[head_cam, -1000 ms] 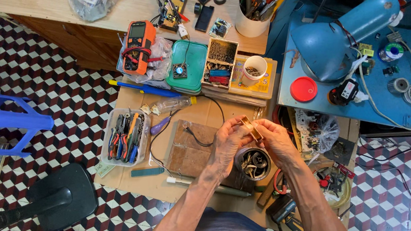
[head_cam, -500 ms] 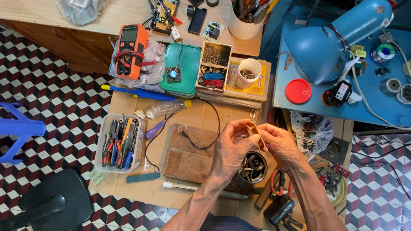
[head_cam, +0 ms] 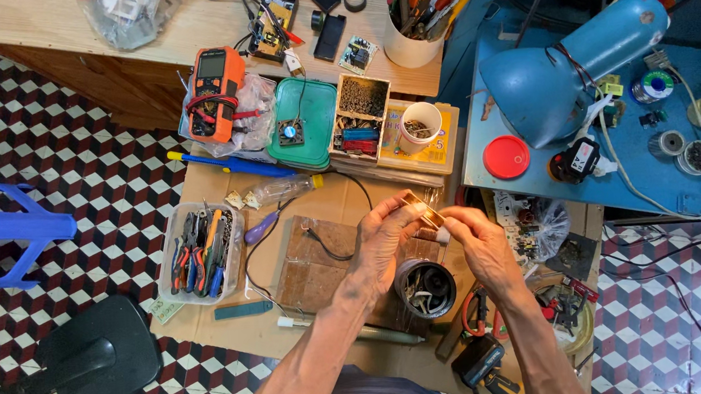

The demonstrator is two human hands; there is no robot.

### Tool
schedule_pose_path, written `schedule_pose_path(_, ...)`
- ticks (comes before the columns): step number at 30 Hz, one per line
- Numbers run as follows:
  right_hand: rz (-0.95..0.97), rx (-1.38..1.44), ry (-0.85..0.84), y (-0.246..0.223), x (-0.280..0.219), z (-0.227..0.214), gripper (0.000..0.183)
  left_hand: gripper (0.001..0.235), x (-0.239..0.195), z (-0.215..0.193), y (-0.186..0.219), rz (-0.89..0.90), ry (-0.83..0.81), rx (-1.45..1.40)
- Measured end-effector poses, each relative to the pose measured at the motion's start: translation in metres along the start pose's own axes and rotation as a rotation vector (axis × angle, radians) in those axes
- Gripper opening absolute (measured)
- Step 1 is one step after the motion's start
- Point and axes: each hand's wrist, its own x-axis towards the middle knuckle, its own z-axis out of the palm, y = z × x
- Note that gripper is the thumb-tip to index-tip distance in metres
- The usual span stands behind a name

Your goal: The person winds copper wire around a small rectangular core held in the left hand, using the right hand to rotate and guide the wire. The person repeatedly adjusts the coil and the core during the process.

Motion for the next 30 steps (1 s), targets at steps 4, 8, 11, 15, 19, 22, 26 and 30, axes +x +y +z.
schedule_pose_path(4,-0.036,0.074,0.083,-0.018,-0.013,0.006,0.037,0.053,0.005,0.003,0.0,0.047,0.07,0.066)
schedule_pose_path(8,0.074,0.326,-0.084,-0.027,-0.004,0.012,0.041,0.056,0.001,0.012,-0.001,0.084,0.077,0.155)
schedule_pose_path(11,0.07,0.369,-0.095,-0.026,-0.001,0.014,0.04,0.058,0.002,0.018,0.001,0.083,0.101,0.117)
schedule_pose_path(15,0.062,0.294,-0.094,-0.026,0.002,0.009,0.036,0.057,0.0,0.02,0.007,0.039,0.109,0.175)
schedule_pose_path(19,0.069,0.32,-0.065,-0.023,0.006,0.01,0.034,0.055,0.003,0.02,0.01,0.037,0.098,0.167)
schedule_pose_path(22,0.07,0.338,-0.049,-0.019,0.01,0.013,0.032,0.055,0.007,0.017,0.01,0.028,0.098,0.162)
schedule_pose_path(26,0.058,0.365,-0.021,-0.012,0.013,0.015,0.026,0.056,0.008,0.014,0.008,0.036,0.104,0.156)
schedule_pose_path(30,0.012,0.426,-0.02,-0.008,0.012,0.017,0.02,0.057,0.008,0.014,0.004,0.032,0.131,0.129)
